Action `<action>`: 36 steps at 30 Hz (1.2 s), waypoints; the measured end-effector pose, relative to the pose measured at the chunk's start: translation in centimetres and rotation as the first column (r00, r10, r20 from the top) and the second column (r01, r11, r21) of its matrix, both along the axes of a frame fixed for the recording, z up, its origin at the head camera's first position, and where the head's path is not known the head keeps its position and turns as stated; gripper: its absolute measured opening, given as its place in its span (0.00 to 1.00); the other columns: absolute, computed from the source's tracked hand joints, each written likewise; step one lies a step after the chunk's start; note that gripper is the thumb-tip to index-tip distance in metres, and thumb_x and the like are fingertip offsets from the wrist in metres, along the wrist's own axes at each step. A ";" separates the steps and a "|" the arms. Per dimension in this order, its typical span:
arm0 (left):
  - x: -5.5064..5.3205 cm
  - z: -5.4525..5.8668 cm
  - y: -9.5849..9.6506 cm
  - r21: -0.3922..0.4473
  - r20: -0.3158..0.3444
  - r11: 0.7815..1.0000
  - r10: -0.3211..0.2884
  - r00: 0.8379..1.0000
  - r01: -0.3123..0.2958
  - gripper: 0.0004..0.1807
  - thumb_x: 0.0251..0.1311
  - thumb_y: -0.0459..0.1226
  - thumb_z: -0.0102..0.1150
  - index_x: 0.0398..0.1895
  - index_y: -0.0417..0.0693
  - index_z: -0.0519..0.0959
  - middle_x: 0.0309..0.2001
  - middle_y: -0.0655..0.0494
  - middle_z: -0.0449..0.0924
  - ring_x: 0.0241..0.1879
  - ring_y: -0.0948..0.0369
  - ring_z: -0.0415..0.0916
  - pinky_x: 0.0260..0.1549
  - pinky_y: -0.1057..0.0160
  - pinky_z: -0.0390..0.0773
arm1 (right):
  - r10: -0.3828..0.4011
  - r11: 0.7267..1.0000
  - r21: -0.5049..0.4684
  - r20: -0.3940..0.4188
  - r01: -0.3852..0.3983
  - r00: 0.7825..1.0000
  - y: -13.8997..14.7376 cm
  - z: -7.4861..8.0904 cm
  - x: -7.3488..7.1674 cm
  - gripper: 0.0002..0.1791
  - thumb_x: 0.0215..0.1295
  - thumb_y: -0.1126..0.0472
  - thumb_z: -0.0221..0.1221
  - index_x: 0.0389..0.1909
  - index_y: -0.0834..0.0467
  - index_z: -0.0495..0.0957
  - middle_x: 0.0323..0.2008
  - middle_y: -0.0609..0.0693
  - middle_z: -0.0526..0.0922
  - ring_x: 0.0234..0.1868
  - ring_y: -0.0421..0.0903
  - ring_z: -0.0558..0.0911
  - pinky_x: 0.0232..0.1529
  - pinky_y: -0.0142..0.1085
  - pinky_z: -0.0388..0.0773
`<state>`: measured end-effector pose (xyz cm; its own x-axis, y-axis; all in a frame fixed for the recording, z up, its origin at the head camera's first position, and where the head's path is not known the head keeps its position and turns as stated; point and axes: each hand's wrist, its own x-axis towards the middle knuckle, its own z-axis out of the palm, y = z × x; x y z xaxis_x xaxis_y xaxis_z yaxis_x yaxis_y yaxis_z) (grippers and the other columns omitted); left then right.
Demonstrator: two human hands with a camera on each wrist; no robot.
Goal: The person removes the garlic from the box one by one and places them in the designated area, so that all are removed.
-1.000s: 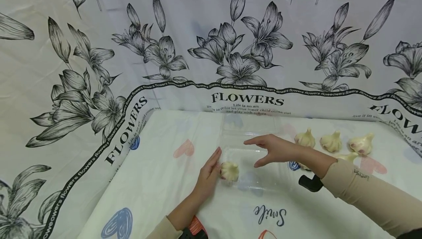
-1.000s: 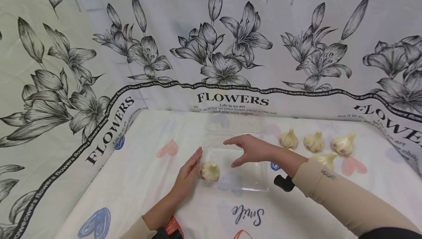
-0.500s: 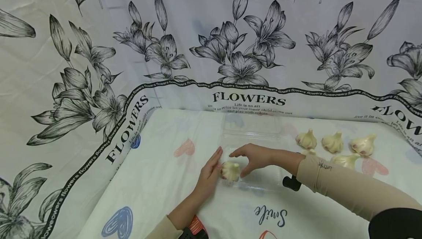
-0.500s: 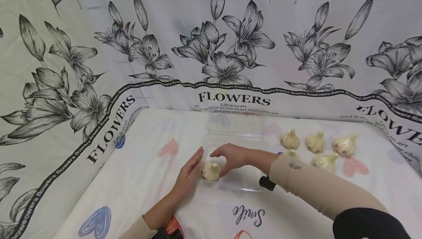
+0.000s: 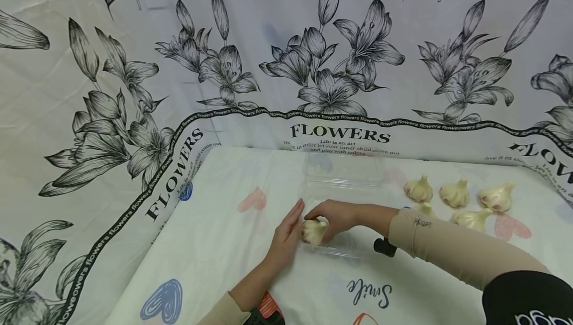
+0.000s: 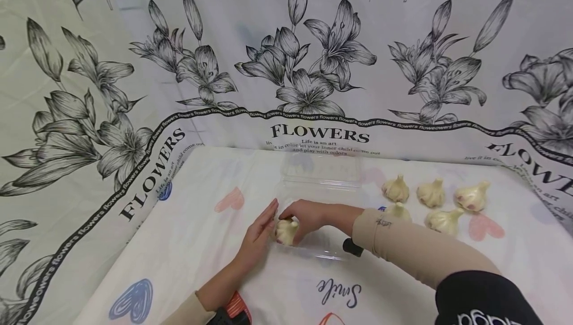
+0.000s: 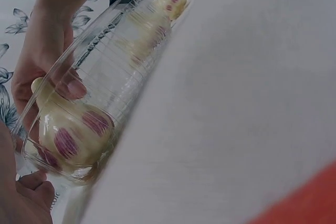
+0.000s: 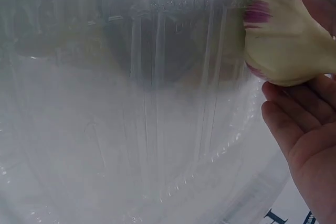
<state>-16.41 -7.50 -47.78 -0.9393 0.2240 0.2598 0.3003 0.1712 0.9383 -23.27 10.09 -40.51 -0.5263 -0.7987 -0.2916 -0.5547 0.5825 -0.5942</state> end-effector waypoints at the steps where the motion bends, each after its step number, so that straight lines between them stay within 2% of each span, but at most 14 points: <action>1: 0.0 -0.1 0.0 0.000 -0.004 1.000 0.000 1.000 0.000 0.24 0.69 0.28 0.39 0.68 0.36 0.59 0.71 0.47 0.54 0.72 0.56 0.48 0.63 0.83 0.49 | 0.002 1.000 0.004 -0.001 -0.002 1.000 -0.1 -0.1 0.0 0.36 0.45 0.63 0.71 0.58 0.66 0.72 0.56 0.53 0.78 0.58 0.47 0.75 0.61 0.41 0.71; 5: 0.0 -0.1 0.1 0.014 -0.007 1.000 -0.007 1.000 0.007 0.24 0.69 0.29 0.39 0.68 0.36 0.59 0.72 0.48 0.54 0.72 0.57 0.48 0.63 0.82 0.50 | 0.006 1.000 0.010 -0.006 -0.006 1.000 -0.2 -0.4 -0.2 0.35 0.44 0.63 0.71 0.57 0.66 0.72 0.55 0.53 0.79 0.56 0.46 0.77 0.58 0.40 0.73; 12: -0.1 0.0 0.2 -0.003 -0.016 1.000 -0.002 1.000 0.002 0.23 0.70 0.30 0.39 0.67 0.36 0.59 0.71 0.48 0.55 0.72 0.55 0.49 0.63 0.81 0.50 | -0.002 1.000 -0.006 0.019 0.002 1.000 0.0 -0.9 -0.8 0.34 0.44 0.60 0.72 0.55 0.62 0.75 0.50 0.47 0.81 0.49 0.38 0.77 0.54 0.32 0.73; 19: -0.1 -0.1 0.2 0.002 -0.022 1.000 0.002 1.000 -0.002 0.23 0.69 0.29 0.39 0.67 0.36 0.60 0.71 0.47 0.55 0.72 0.54 0.49 0.63 0.81 0.50 | 0.019 0.999 -0.032 0.018 -0.018 1.000 0.0 -1.0 -1.0 0.32 0.43 0.59 0.73 0.53 0.61 0.76 0.48 0.45 0.82 0.48 0.37 0.77 0.54 0.33 0.74; 22: 0.1 0.4 0.3 -0.003 -0.012 1.000 0.008 1.000 -0.008 0.23 0.68 0.26 0.39 0.67 0.33 0.60 0.71 0.45 0.55 0.72 0.52 0.49 0.62 0.82 0.50 | 0.022 0.999 -0.040 0.017 -0.021 1.000 0.0 -1.0 -1.0 0.31 0.44 0.59 0.73 0.52 0.60 0.77 0.46 0.45 0.82 0.45 0.35 0.77 0.52 0.31 0.74; 29: 1.2 3.2 0.4 -0.015 -0.010 1.000 0.010 1.000 -0.010 0.22 0.67 0.25 0.39 0.64 0.26 0.60 0.68 0.36 0.56 0.70 0.46 0.51 0.62 0.82 0.51 | 0.011 0.998 -0.060 0.020 -0.009 1.000 0.1 -0.6 -0.9 0.28 0.43 0.59 0.73 0.48 0.60 0.78 0.41 0.44 0.82 0.38 0.35 0.76 0.42 0.27 0.76; 32: 1.3 3.4 0.4 -0.033 0.001 0.999 0.020 1.000 -0.020 0.22 0.68 0.27 0.39 0.64 0.28 0.61 0.69 0.37 0.56 0.70 0.48 0.51 0.62 0.81 0.51 | -0.002 0.998 -0.060 0.033 0.004 0.999 0.2 -0.5 -0.9 0.26 0.43 0.57 0.73 0.46 0.59 0.79 0.38 0.43 0.82 0.36 0.36 0.77 0.37 0.26 0.76; 36: 1.4 3.3 0.3 -0.027 0.005 0.999 0.022 1.000 -0.022 0.22 0.69 0.27 0.38 0.65 0.28 0.60 0.69 0.38 0.56 0.71 0.49 0.51 0.63 0.81 0.50 | -0.009 0.998 -0.057 0.035 0.011 0.999 0.3 -0.3 -0.8 0.25 0.42 0.55 0.73 0.44 0.57 0.80 0.36 0.41 0.82 0.35 0.38 0.78 0.35 0.25 0.76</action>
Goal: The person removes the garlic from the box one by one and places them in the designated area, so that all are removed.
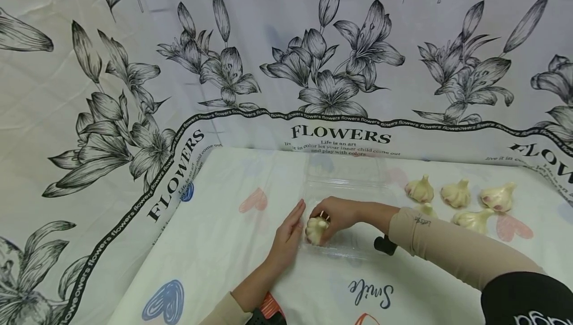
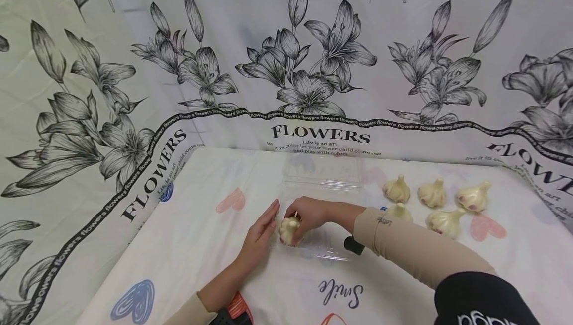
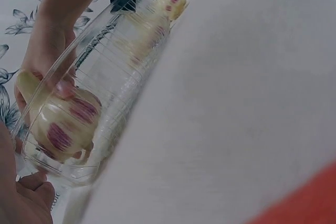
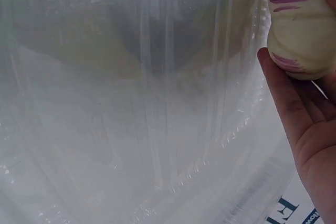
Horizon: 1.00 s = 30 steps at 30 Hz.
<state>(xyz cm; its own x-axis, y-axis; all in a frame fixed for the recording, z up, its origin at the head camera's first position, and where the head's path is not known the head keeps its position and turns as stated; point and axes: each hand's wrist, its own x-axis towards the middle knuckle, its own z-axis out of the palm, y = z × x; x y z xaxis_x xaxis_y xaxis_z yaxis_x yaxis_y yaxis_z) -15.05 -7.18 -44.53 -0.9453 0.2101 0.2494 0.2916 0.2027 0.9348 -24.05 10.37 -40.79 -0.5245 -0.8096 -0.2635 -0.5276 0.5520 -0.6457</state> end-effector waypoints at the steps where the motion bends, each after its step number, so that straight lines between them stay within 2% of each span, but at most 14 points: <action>1: -0.1 -0.2 0.0 0.003 0.001 1.000 0.000 1.000 0.000 0.22 0.69 0.27 0.38 0.65 0.28 0.60 0.69 0.38 0.56 0.71 0.49 0.50 0.63 0.80 0.50 | 0.002 1.000 -0.001 -0.001 -0.002 1.000 0.0 0.1 0.0 0.25 0.42 0.54 0.73 0.45 0.56 0.81 0.35 0.40 0.82 0.35 0.38 0.78 0.35 0.25 0.76; 8: -1.3 -3.4 -0.3 0.000 -0.039 1.000 -0.009 0.999 0.009 0.23 0.70 0.29 0.38 0.67 0.38 0.60 0.71 0.46 0.55 0.72 0.52 0.49 0.65 0.79 0.50 | -0.007 1.000 -0.010 -0.020 0.007 1.000 0.7 0.6 -0.2 0.30 0.42 0.51 0.73 0.48 0.58 0.79 0.38 0.40 0.82 0.39 0.37 0.79 0.37 0.27 0.77; 12: -1.3 -3.5 -0.3 -0.008 -0.030 1.000 -0.015 0.999 0.015 0.23 0.70 0.29 0.38 0.68 0.37 0.60 0.71 0.46 0.54 0.72 0.53 0.49 0.64 0.80 0.49 | -0.031 0.999 -0.031 -0.002 0.031 1.000 1.1 0.8 0.0 0.31 0.42 0.51 0.73 0.49 0.59 0.78 0.39 0.41 0.82 0.39 0.37 0.79 0.37 0.28 0.78; 19: -1.3 -3.4 -0.2 -0.006 -0.002 1.000 -0.008 1.000 0.008 0.24 0.69 0.28 0.39 0.68 0.38 0.59 0.72 0.49 0.54 0.72 0.57 0.49 0.63 0.82 0.49 | -0.090 0.995 -0.033 -0.028 0.089 0.996 2.7 1.3 0.3 0.34 0.42 0.48 0.72 0.51 0.58 0.76 0.41 0.40 0.81 0.41 0.35 0.77 0.46 0.30 0.76; 23: -1.3 -3.2 -0.2 -0.014 0.009 1.000 0.002 1.000 -0.002 0.24 0.69 0.28 0.39 0.68 0.39 0.60 0.72 0.50 0.54 0.72 0.56 0.49 0.61 0.84 0.48 | -0.117 0.991 -0.063 -0.007 0.116 0.993 3.7 2.0 0.5 0.33 0.44 0.48 0.71 0.51 0.58 0.75 0.41 0.42 0.81 0.43 0.38 0.78 0.48 0.32 0.77; 25: -1.1 -2.9 -0.1 -0.010 0.021 1.000 0.001 1.000 -0.001 0.24 0.69 0.28 0.38 0.68 0.37 0.59 0.72 0.49 0.54 0.72 0.55 0.48 0.60 0.85 0.48 | -0.126 0.989 -0.082 -0.013 0.125 0.992 4.2 2.4 0.6 0.34 0.44 0.48 0.71 0.52 0.58 0.75 0.42 0.43 0.81 0.43 0.38 0.78 0.48 0.32 0.77; 30: -0.3 -0.9 0.0 0.002 0.045 1.000 -0.010 0.999 0.010 0.23 0.68 0.25 0.38 0.66 0.31 0.59 0.71 0.43 0.53 0.72 0.51 0.48 0.59 0.86 0.48 | -0.158 0.979 -0.134 -0.018 0.155 0.987 5.6 3.0 1.1 0.36 0.44 0.47 0.71 0.54 0.60 0.75 0.45 0.45 0.82 0.42 0.38 0.79 0.46 0.31 0.78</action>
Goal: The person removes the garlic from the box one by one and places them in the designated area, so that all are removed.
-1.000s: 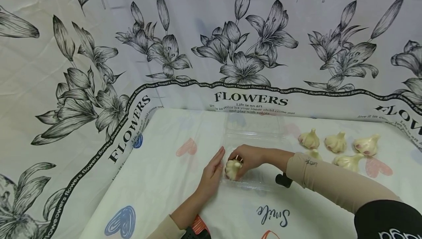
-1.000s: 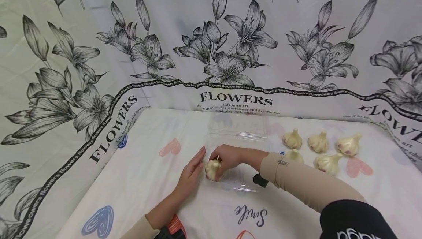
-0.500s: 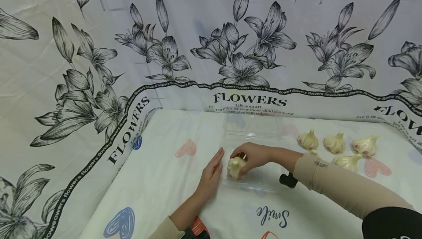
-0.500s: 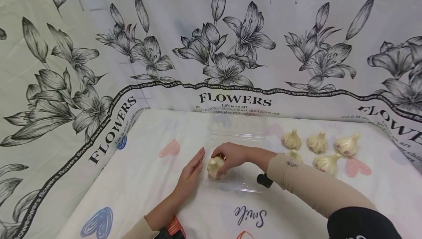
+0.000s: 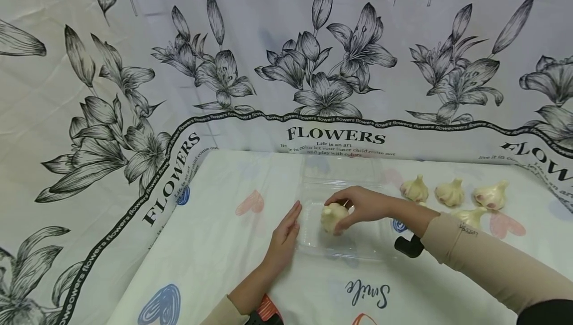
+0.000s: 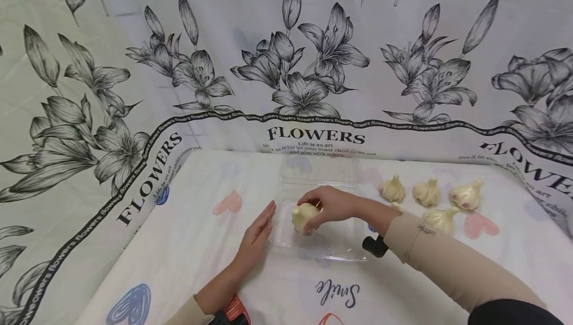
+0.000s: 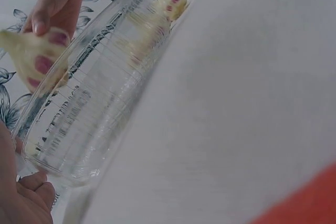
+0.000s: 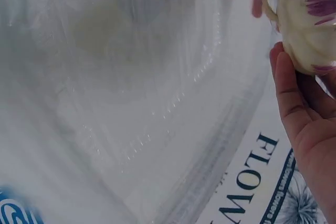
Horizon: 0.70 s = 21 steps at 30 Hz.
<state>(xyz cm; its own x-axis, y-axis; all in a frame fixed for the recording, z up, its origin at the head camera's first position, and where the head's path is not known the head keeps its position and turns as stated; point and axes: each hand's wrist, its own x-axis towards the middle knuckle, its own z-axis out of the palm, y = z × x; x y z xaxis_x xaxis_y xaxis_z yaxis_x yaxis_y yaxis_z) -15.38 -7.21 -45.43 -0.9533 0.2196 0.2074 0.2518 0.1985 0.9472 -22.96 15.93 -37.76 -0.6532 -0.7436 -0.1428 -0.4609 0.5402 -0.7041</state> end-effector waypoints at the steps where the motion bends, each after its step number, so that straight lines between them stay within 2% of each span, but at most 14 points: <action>1: 0.2 0.4 0.0 -0.001 0.002 1.000 0.000 1.000 0.000 0.23 0.68 0.25 0.38 0.66 0.31 0.59 0.71 0.42 0.53 0.72 0.51 0.48 0.59 0.86 0.48 | -0.006 1.000 -0.012 0.005 0.006 1.000 0.2 0.1 0.1 0.36 0.44 0.47 0.71 0.54 0.60 0.75 0.45 0.45 0.82 0.41 0.38 0.80 0.46 0.31 0.78; 5: 0.4 0.9 0.0 -0.008 0.014 1.000 0.002 1.000 -0.002 0.23 0.68 0.26 0.38 0.66 0.30 0.59 0.71 0.43 0.53 0.72 0.52 0.48 0.60 0.84 0.49 | -0.034 0.997 -0.062 0.069 0.039 0.997 1.3 0.4 0.6 0.34 0.46 0.50 0.71 0.54 0.60 0.76 0.47 0.48 0.82 0.43 0.38 0.80 0.45 0.30 0.80; 9: 0.4 0.9 0.0 0.000 0.018 1.000 -0.009 1.000 0.009 0.23 0.68 0.26 0.37 0.66 0.30 0.58 0.71 0.42 0.52 0.72 0.51 0.47 0.68 0.68 0.52 | -0.038 0.994 -0.093 0.112 0.049 0.993 2.4 0.7 1.4 0.33 0.49 0.53 0.69 0.56 0.62 0.74 0.50 0.53 0.80 0.46 0.39 0.82 0.44 0.29 0.80; 12: 0.4 0.9 0.0 0.004 0.017 1.000 -0.016 1.000 0.016 0.23 0.68 0.26 0.37 0.66 0.30 0.58 0.71 0.42 0.52 0.72 0.51 0.47 0.67 0.56 0.51 | -0.029 0.991 -0.124 0.102 0.041 0.994 3.1 1.0 2.0 0.34 0.51 0.53 0.68 0.58 0.64 0.72 0.54 0.56 0.78 0.48 0.38 0.81 0.45 0.29 0.80; 17: 0.5 1.1 0.0 -0.011 0.022 1.000 -0.006 1.000 0.006 0.23 0.68 0.26 0.37 0.67 0.31 0.58 0.71 0.43 0.53 0.72 0.52 0.48 0.67 0.62 0.51 | -0.054 0.981 -0.181 0.101 0.072 0.993 4.2 1.3 3.2 0.33 0.52 0.55 0.67 0.59 0.62 0.71 0.53 0.58 0.78 0.45 0.37 0.83 0.42 0.31 0.81; 21: 0.3 0.5 0.0 0.000 0.016 1.000 -0.009 1.000 0.009 0.23 0.68 0.26 0.37 0.67 0.31 0.58 0.71 0.43 0.52 0.72 0.52 0.47 0.68 0.58 0.51 | -0.083 0.966 -0.235 0.109 0.106 0.991 5.5 1.3 4.1 0.32 0.53 0.59 0.67 0.59 0.62 0.70 0.49 0.58 0.80 0.41 0.38 0.84 0.38 0.32 0.82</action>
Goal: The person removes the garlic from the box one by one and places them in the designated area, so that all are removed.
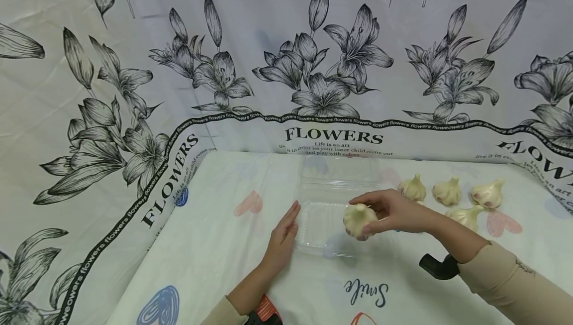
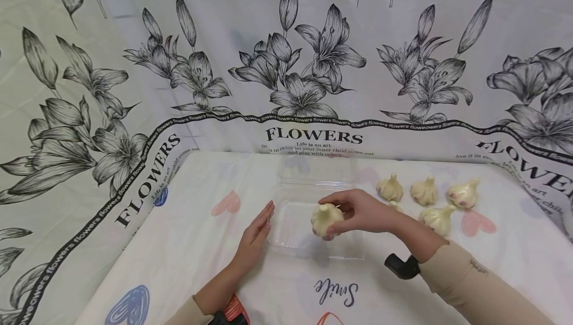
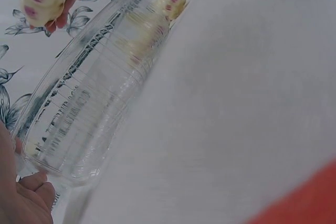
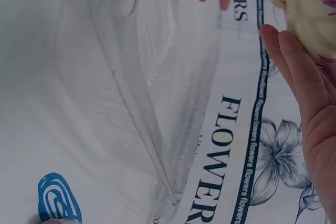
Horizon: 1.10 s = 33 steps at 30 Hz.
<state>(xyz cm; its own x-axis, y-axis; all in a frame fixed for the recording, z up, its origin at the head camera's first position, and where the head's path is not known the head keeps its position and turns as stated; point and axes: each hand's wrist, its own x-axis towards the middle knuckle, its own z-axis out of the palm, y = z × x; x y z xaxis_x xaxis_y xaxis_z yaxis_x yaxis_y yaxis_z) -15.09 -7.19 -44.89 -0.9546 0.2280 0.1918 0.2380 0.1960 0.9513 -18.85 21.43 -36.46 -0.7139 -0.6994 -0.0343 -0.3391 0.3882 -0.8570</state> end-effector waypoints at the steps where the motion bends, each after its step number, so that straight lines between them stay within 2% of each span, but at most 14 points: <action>1: -0.2 -0.4 0.0 0.006 -0.005 1.000 0.000 1.000 0.000 0.23 0.68 0.26 0.37 0.67 0.32 0.58 0.72 0.44 0.52 0.72 0.52 0.47 0.68 0.56 0.50 | -0.005 1.000 -0.018 0.002 0.005 1.000 0.3 0.0 0.2 0.31 0.53 0.60 0.66 0.59 0.63 0.70 0.47 0.58 0.80 0.40 0.39 0.84 0.37 0.33 0.82; 4: -0.7 -1.6 -0.1 0.006 -0.025 1.000 0.006 1.000 -0.006 0.23 0.69 0.27 0.38 0.67 0.34 0.59 0.72 0.45 0.52 0.72 0.52 0.47 0.68 0.57 0.50 | -0.011 0.998 -0.068 -0.005 0.011 1.000 1.4 -0.2 0.9 0.31 0.55 0.63 0.65 0.59 0.67 0.68 0.44 0.53 0.82 0.38 0.40 0.84 0.34 0.34 0.83; 7: -1.1 -2.6 -0.1 -0.001 -0.036 1.000 0.015 0.999 -0.015 0.23 0.69 0.29 0.38 0.68 0.38 0.60 0.72 0.50 0.53 0.72 0.55 0.48 0.68 0.69 0.51 | -0.013 0.992 -0.126 0.007 0.013 1.000 2.5 -0.4 1.6 0.31 0.56 0.67 0.63 0.60 0.72 0.66 0.44 0.45 0.82 0.38 0.40 0.84 0.34 0.35 0.83; 9: -1.2 -2.7 -0.1 -0.001 -0.041 1.000 0.019 0.999 -0.019 0.24 0.69 0.29 0.39 0.68 0.38 0.60 0.72 0.51 0.54 0.72 0.56 0.48 0.66 0.76 0.50 | -0.015 0.987 -0.161 0.011 0.017 1.000 3.2 -0.5 2.0 0.31 0.57 0.69 0.62 0.60 0.74 0.64 0.45 0.41 0.82 0.38 0.40 0.84 0.34 0.35 0.83; 12: -1.1 -2.7 -0.1 0.003 -0.053 1.000 0.019 0.998 -0.019 0.24 0.69 0.29 0.39 0.68 0.38 0.60 0.72 0.50 0.54 0.72 0.56 0.49 0.66 0.75 0.51 | -0.038 0.979 -0.201 0.003 0.038 0.999 4.2 -0.7 2.6 0.30 0.57 0.72 0.60 0.60 0.75 0.63 0.45 0.39 0.82 0.38 0.39 0.84 0.34 0.35 0.83; 13: -1.0 -2.2 -0.1 0.000 -0.047 1.000 0.017 0.999 -0.017 0.24 0.69 0.28 0.39 0.67 0.37 0.60 0.72 0.49 0.54 0.72 0.55 0.48 0.67 0.71 0.52 | -0.051 0.976 -0.212 -0.016 0.046 0.999 4.6 -0.8 2.8 0.29 0.56 0.73 0.60 0.60 0.75 0.64 0.45 0.39 0.82 0.36 0.37 0.84 0.32 0.34 0.83; 14: -1.0 -2.2 -0.1 0.000 -0.047 1.000 0.018 0.999 -0.018 0.24 0.68 0.28 0.39 0.67 0.37 0.60 0.72 0.48 0.54 0.72 0.55 0.49 0.67 0.72 0.52 | -0.064 0.972 -0.227 -0.030 0.056 0.997 4.9 -1.0 3.0 0.29 0.56 0.74 0.60 0.60 0.73 0.64 0.46 0.38 0.81 0.32 0.35 0.82 0.30 0.33 0.82; 17: -1.0 -2.3 0.0 -0.004 -0.039 1.000 0.026 0.999 -0.026 0.24 0.68 0.28 0.39 0.67 0.37 0.61 0.72 0.50 0.54 0.72 0.55 0.49 0.66 0.77 0.51 | -0.097 0.957 -0.279 -0.065 0.075 0.993 6.0 -1.7 3.6 0.30 0.55 0.78 0.58 0.61 0.71 0.65 0.53 0.37 0.77 0.27 0.32 0.77 0.25 0.32 0.77; 19: -1.0 -2.3 0.0 0.000 -0.027 1.000 0.028 0.999 -0.028 0.24 0.68 0.28 0.39 0.67 0.38 0.60 0.72 0.51 0.54 0.72 0.56 0.48 0.64 0.81 0.49 | -0.105 0.944 -0.320 -0.067 0.079 0.992 6.7 -2.3 4.0 0.30 0.54 0.80 0.57 0.61 0.70 0.65 0.58 0.37 0.74 0.29 0.31 0.76 0.24 0.32 0.76; 20: -1.1 -2.7 0.0 0.001 -0.031 1.000 0.031 0.999 -0.031 0.24 0.68 0.28 0.39 0.68 0.39 0.61 0.72 0.53 0.54 0.72 0.57 0.48 0.61 0.84 0.48 | -0.111 0.938 -0.337 -0.061 0.084 0.992 7.1 -2.7 4.3 0.31 0.54 0.81 0.56 0.62 0.71 0.64 0.60 0.37 0.72 0.32 0.31 0.77 0.25 0.32 0.76; 21: -1.1 -2.7 0.0 0.001 -0.030 1.000 0.031 0.999 -0.031 0.24 0.69 0.28 0.39 0.68 0.39 0.61 0.72 0.52 0.54 0.72 0.57 0.48 0.61 0.84 0.48 | -0.123 0.934 -0.344 -0.054 0.097 0.991 7.5 -3.0 4.6 0.31 0.55 0.81 0.55 0.62 0.71 0.63 0.61 0.38 0.71 0.39 0.30 0.78 0.27 0.31 0.77; 24: -1.2 -2.8 0.0 0.006 -0.033 1.000 0.026 0.999 -0.026 0.24 0.69 0.29 0.39 0.68 0.40 0.60 0.72 0.51 0.54 0.72 0.57 0.48 0.62 0.84 0.48 | -0.171 0.924 -0.349 -0.021 0.153 0.985 8.5 -3.7 5.4 0.31 0.55 0.81 0.54 0.62 0.71 0.62 0.63 0.38 0.70 0.46 0.30 0.78 0.30 0.29 0.79; 29: -1.2 -3.1 0.0 0.017 -0.038 1.000 0.023 0.999 -0.023 0.24 0.69 0.29 0.39 0.68 0.40 0.61 0.72 0.50 0.54 0.72 0.56 0.48 0.61 0.84 0.48 | -0.247 0.892 -0.392 -0.004 0.226 0.969 10.3 -4.9 6.7 0.32 0.54 0.83 0.52 0.63 0.71 0.62 0.63 0.37 0.70 0.48 0.28 0.76 0.32 0.27 0.78; 33: -1.2 -3.1 -0.1 0.025 -0.034 0.999 0.022 0.999 -0.021 0.24 0.69 0.30 0.39 0.68 0.39 0.60 0.72 0.50 0.54 0.72 0.56 0.48 0.61 0.84 0.49 | -0.287 0.862 -0.435 0.005 0.260 0.958 12.0 -5.9 7.5 0.33 0.54 0.86 0.50 0.64 0.71 0.61 0.63 0.38 0.70 0.52 0.29 0.75 0.37 0.26 0.79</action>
